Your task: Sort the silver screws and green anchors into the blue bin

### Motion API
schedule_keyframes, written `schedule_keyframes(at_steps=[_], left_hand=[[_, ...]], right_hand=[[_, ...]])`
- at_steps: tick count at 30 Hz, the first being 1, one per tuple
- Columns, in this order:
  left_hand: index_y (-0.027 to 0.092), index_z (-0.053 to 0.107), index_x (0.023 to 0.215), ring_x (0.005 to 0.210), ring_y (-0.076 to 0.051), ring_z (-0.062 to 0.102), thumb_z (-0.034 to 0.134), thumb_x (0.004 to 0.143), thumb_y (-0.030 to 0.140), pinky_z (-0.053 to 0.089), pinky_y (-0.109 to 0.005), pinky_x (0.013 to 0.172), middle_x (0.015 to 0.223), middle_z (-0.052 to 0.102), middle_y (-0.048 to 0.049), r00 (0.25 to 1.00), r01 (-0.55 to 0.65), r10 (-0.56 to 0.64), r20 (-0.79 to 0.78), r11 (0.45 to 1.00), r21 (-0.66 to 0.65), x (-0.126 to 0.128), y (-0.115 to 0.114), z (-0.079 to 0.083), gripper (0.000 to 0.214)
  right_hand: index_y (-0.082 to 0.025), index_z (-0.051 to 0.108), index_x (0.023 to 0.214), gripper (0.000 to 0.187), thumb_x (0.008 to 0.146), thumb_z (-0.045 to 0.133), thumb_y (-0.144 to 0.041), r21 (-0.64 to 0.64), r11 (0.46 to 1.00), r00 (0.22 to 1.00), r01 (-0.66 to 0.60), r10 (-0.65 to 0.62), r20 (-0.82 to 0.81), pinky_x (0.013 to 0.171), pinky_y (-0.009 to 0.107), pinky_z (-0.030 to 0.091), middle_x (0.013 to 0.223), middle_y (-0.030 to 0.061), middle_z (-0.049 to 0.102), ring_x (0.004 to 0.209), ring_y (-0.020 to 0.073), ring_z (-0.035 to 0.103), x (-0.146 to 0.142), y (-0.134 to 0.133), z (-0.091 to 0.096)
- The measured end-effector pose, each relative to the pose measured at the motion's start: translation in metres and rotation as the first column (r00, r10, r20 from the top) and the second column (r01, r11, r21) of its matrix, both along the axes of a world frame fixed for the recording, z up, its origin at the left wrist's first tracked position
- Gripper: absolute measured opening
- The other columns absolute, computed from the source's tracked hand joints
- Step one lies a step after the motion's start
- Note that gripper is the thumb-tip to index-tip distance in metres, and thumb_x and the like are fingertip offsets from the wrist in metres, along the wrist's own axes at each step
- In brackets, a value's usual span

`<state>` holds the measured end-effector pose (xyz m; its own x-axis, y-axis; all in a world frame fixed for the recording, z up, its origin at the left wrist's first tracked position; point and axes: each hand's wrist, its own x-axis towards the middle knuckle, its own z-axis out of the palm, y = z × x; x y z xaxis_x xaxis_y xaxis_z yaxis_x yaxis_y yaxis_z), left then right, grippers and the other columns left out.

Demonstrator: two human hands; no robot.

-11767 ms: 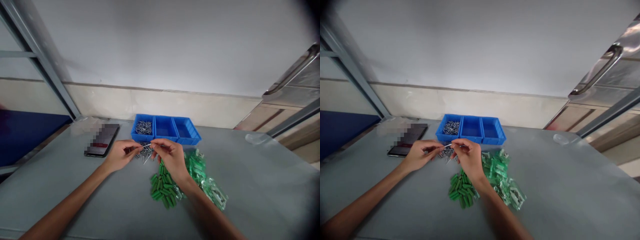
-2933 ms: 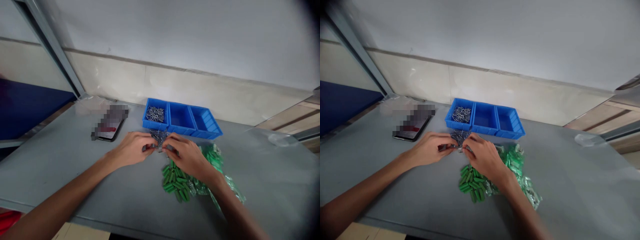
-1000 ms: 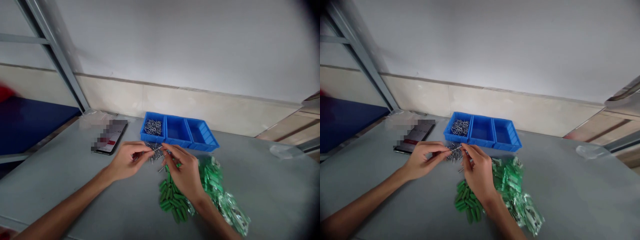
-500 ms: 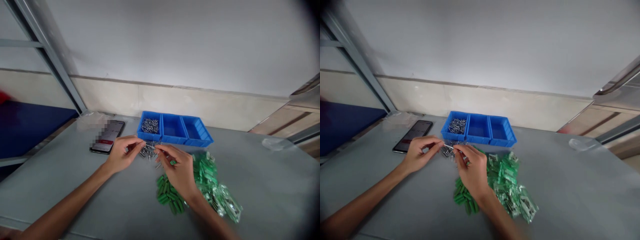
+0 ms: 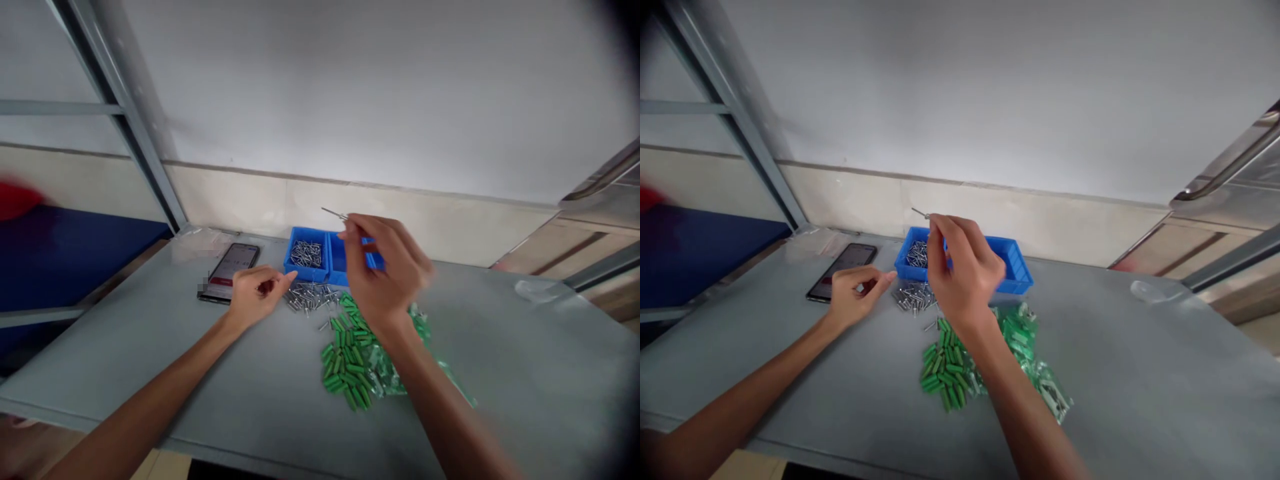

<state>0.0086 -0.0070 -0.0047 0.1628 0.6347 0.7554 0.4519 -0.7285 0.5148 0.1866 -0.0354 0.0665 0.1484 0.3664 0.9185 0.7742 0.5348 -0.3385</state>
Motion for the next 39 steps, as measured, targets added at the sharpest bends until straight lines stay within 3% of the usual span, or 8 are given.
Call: schedule_keyframes(at_steps=[4, 9, 14, 18, 25, 30, 35, 39], left_hand=[[0.013, 0.061, 0.057, 0.044, -0.008, 0.043, 0.066, 0.081, 0.034, 0.035, -0.021, 0.047, 0.050, 0.055, 0.0010, 0.998, 0.007, -0.005, -0.055, 0.999, 0.037, -0.006, 0.006, -0.005, 0.032], [0.012, 0.065, 0.062, 0.042, -0.007, 0.042, 0.066, 0.077, 0.048, 0.034, -0.021, 0.044, 0.049, 0.053, 0.0011, 0.985, 0.055, -0.037, -0.167, 0.993, 0.103, -0.005, 0.004, -0.009, 0.039], [0.013, 0.064, 0.058, 0.042, -0.008, 0.044, 0.064, 0.076, 0.055, 0.035, -0.020, 0.044, 0.048, 0.052, 0.0007, 0.974, 0.052, -0.028, -0.223, 0.993, 0.105, 0.002, -0.002, -0.007, 0.047], [0.013, 0.064, 0.057, 0.043, -0.008, 0.044, 0.064, 0.076, 0.055, 0.036, -0.021, 0.045, 0.048, 0.054, 0.0006, 0.974, 0.066, -0.046, -0.220, 0.994, 0.082, 0.002, -0.003, -0.006, 0.046], [0.013, 0.065, 0.059, 0.042, -0.008, 0.044, 0.066, 0.077, 0.050, 0.035, -0.021, 0.044, 0.049, 0.055, 0.0007, 0.968, 0.111, -0.098, -0.231, 0.993, 0.045, 0.003, -0.004, -0.008, 0.041], [0.013, 0.065, 0.057, 0.043, -0.008, 0.044, 0.064, 0.079, 0.048, 0.034, -0.021, 0.045, 0.048, 0.054, 0.0004, 0.969, 0.113, -0.104, -0.225, 0.993, 0.028, 0.002, -0.004, -0.002, 0.042], [0.013, 0.066, 0.058, 0.044, -0.008, 0.045, 0.064, 0.079, 0.048, 0.035, -0.021, 0.046, 0.049, 0.054, 0.0002, 0.962, 0.131, -0.133, -0.237, 0.991, -0.026, -0.003, -0.002, 0.003, 0.041], [0.013, 0.067, 0.061, 0.046, -0.009, 0.048, 0.063, 0.081, 0.046, 0.037, -0.021, 0.046, 0.050, 0.056, -0.0002, 0.955, 0.165, -0.179, -0.236, 0.983, -0.078, -0.002, -0.004, 0.002, 0.038]], right_hand=[[-0.021, 0.070, 0.101, 0.024, 0.081, 0.056, -0.018, -0.501, 0.865, 0.988, 0.029, 0.052, 0.146, 0.060, 0.029, 0.052, 0.087, 0.0050, 0.073, 0.065, 0.0162, 0.067, 0.004, 0.038, -0.017], [-0.021, 0.070, 0.098, 0.023, 0.084, 0.052, -0.020, -0.566, 0.824, 0.996, -0.032, 0.073, 0.051, 0.061, 0.028, 0.051, 0.086, 0.0027, 0.074, 0.059, 0.0137, 0.066, 0.021, 0.009, -0.022], [-0.024, 0.072, 0.085, 0.025, 0.078, 0.053, -0.009, -0.787, 0.617, 0.828, -0.024, 0.454, 0.330, 0.057, 0.024, 0.043, 0.083, -0.0004, 0.072, 0.068, 0.0144, 0.066, 0.028, -0.025, -0.025], [-0.019, 0.068, 0.072, 0.027, 0.072, 0.050, 0.001, -0.732, 0.662, 0.630, 0.161, 0.501, 0.593, 0.051, 0.025, 0.032, 0.082, 0.0027, 0.069, 0.069, 0.0163, 0.063, 0.021, -0.033, -0.042], [-0.014, 0.065, 0.074, 0.027, 0.064, 0.050, 0.006, -0.591, 0.782, 0.340, 0.199, 0.511, 0.790, 0.050, 0.029, 0.029, 0.074, 0.0072, 0.066, 0.062, 0.0181, 0.059, 0.004, -0.034, -0.047], [-0.016, 0.066, 0.075, 0.020, 0.072, 0.052, -0.002, -0.680, 0.722, 0.544, 0.129, 0.522, 0.657, 0.051, 0.026, 0.032, 0.074, 0.0039, 0.067, 0.062, 0.0158, 0.059, 0.011, -0.022, -0.039], [-0.020, 0.066, 0.103, 0.032, 0.077, 0.051, -0.008, -0.781, 0.600, 0.792, -0.170, 0.555, 0.255, 0.054, 0.023, 0.043, 0.081, -0.0003, 0.070, 0.055, 0.0099, 0.059, 0.025, -0.015, -0.042], [-0.020, 0.069, 0.102, 0.025, 0.084, 0.052, -0.018, -0.686, 0.641, 0.876, -0.345, 0.482, 0.010, 0.049, 0.024, 0.047, 0.086, 0.0032, 0.071, 0.049, 0.0095, 0.060, 0.025, -0.017, -0.055]])
